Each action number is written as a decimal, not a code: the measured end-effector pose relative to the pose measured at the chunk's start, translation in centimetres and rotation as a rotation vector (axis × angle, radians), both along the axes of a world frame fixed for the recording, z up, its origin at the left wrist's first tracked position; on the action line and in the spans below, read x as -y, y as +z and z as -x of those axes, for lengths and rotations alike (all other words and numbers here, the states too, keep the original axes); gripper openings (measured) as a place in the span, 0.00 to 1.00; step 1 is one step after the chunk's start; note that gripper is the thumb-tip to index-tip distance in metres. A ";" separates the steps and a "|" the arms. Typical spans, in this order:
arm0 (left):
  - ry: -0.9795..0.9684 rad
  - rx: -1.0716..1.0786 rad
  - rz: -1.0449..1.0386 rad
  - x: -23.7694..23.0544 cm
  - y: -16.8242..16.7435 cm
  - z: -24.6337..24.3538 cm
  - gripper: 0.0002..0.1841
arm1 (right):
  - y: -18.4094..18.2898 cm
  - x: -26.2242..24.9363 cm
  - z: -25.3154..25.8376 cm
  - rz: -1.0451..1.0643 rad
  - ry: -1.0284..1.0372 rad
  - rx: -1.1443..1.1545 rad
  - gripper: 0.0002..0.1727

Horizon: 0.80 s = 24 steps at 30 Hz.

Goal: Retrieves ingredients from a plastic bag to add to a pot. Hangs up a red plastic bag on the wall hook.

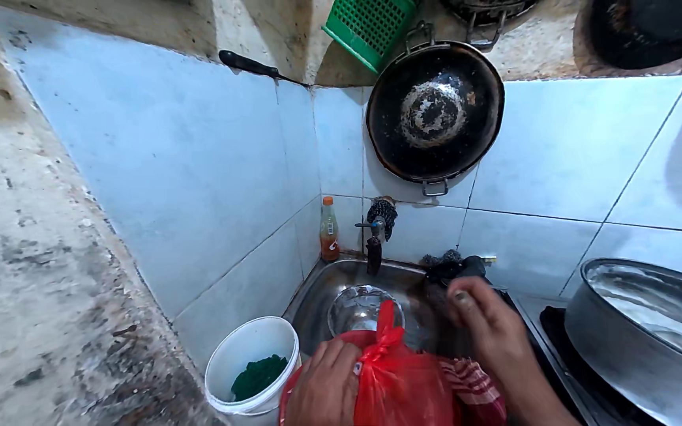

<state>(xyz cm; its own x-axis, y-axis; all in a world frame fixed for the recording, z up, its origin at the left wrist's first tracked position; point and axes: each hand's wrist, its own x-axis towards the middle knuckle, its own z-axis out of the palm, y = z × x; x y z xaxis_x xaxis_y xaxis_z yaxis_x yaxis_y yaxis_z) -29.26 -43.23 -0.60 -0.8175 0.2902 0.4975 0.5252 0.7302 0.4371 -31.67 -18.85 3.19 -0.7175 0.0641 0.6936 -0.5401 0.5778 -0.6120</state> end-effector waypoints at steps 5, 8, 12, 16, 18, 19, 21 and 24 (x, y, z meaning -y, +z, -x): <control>-0.022 -0.012 0.000 -0.3 0.2 -0.1 0.15 | -0.2 2.7 -2.1 -0.459 0.165 -0.059 0.15; -0.025 -0.006 0.019 -0.4 0.2 -0.1 0.15 | -2.2 4.9 -0.8 -0.538 0.193 -0.108 0.08; -0.021 -0.023 -0.060 0.4 -0.6 0.2 0.16 | 0.4 2.3 0.6 -0.326 -0.034 -0.011 0.08; -0.011 -0.006 -0.045 0.2 -0.4 0.1 0.16 | 1.1 1.1 0.0 -0.346 0.041 -0.031 0.13; -0.002 -0.007 -0.062 0.1 -0.4 0.3 0.16 | 0.8 2.6 -1.2 -0.485 0.176 0.060 0.21; 0.000 -0.013 -0.088 0.1 -0.5 0.3 0.17 | 0.3 3.4 -1.5 -0.521 0.195 0.110 0.24; -0.012 -0.013 -0.171 0.3 -0.7 0.4 0.17 | -0.7 4.4 -2.1 -0.477 0.147 0.145 0.26; -0.026 -0.017 -0.221 0.5 -0.6 0.5 0.17 | -2.3 5.4 -3.5 -0.428 0.029 -0.025 0.19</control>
<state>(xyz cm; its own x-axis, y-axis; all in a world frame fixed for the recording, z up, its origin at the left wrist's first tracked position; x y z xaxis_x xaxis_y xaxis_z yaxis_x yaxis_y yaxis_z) -29.73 -43.69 -1.23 -0.8022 0.1936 0.5649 0.5513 0.6034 0.5761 -28.17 -24.23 0.93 -0.6976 -0.2534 0.6701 -0.5715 0.7609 -0.3072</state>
